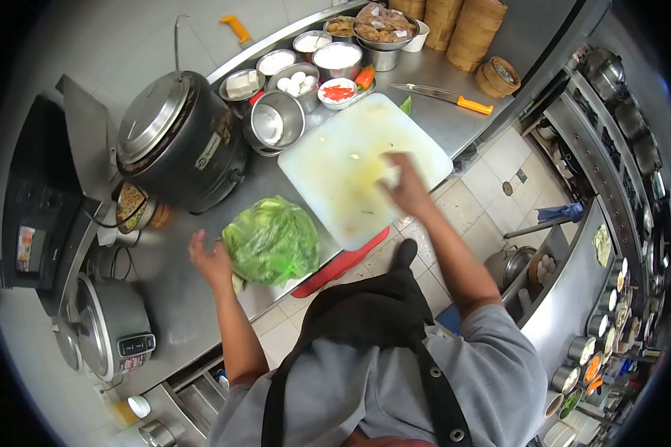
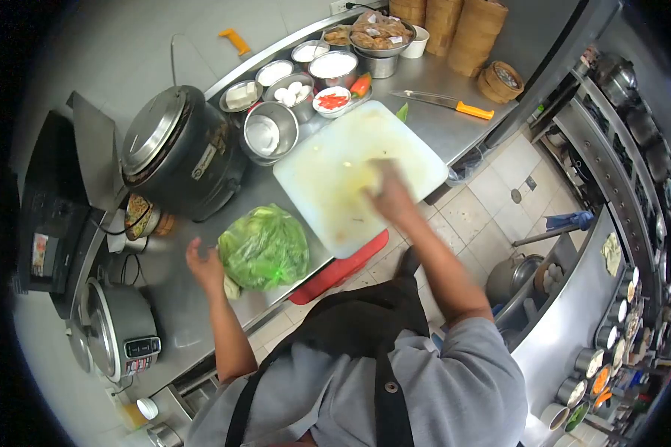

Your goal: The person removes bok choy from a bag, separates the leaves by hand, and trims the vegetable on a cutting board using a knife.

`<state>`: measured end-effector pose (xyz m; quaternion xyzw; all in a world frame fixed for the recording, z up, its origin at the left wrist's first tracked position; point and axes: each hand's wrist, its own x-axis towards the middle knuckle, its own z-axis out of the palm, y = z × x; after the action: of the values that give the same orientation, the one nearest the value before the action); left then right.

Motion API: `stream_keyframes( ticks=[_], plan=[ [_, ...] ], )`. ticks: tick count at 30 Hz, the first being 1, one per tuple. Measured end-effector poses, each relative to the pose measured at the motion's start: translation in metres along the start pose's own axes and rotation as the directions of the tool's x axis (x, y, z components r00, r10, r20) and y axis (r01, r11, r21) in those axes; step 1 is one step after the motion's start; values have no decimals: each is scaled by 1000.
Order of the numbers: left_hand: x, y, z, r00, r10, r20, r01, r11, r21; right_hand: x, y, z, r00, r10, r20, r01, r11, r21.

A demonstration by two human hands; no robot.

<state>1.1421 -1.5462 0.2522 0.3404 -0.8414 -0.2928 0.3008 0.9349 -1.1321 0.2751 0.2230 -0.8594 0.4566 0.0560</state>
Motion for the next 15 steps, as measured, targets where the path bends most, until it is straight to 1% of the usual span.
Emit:
stream_keyframes(
  ticks=[1, 2, 3, 4, 5, 6, 7, 8, 10, 11, 12, 14, 15],
  plan=[
    [-4, 31, -6, 988, 112, -107, -119, 991, -67, 20, 59, -23, 992, -52, -111, 38, 991, -130],
    [-8, 66, -6, 972, 211, -103, -213, 977, -2, 37, 94, -50, 983, 23, -183, -27, 1000, -16],
    [-16, 107, -1, 947, 308, -95, -303, 951, 65, 60, 130, -74, 972, 103, -212, -137, 979, -151],
    [-25, 142, 12, 912, 403, -80, -391, 911, 133, 83, 148, -101, 968, 119, -219, -173, 954, -245],
    [-33, 170, 34, 881, 472, -23, -468, 878, 100, 105, 181, -118, 960, 138, -245, -212, 928, -308],
    [-43, 198, 58, 843, 538, 34, -539, 840, 62, 127, 198, -137, 957, 118, -264, -218, 894, -391],
    [-52, 229, 85, 810, 572, 127, -581, 813, 44, 150, 204, -153, 923, 279, -266, -378, 787, -487],
    [-63, 258, 113, 773, 595, 223, -614, 789, 23, 165, 233, -159, 931, 252, -262, -362, 722, -590],
    [-80, 309, 175, 709, 588, 390, -590, 797, -130, 186, 298, -170, 951, 207, -228, -306, 561, -769],
    [-87, 338, 203, 665, 569, 483, -606, 790, -96, 198, 320, -175, 948, 284, -146, -280, 522, -805],
    [-94, 365, 233, 622, 539, 568, -618, 783, -66, 207, 331, -180, 958, 283, -50, -209, 567, -797],
    [-103, 409, 301, 545, 541, 641, -644, 759, -93, 216, 325, -201, 955, 257, 150, -54, 646, -762],
    [-106, 431, 336, 528, 542, 654, -642, 759, -111, 216, 331, -209, 954, 246, 169, -63, 720, -691]
  ],
)
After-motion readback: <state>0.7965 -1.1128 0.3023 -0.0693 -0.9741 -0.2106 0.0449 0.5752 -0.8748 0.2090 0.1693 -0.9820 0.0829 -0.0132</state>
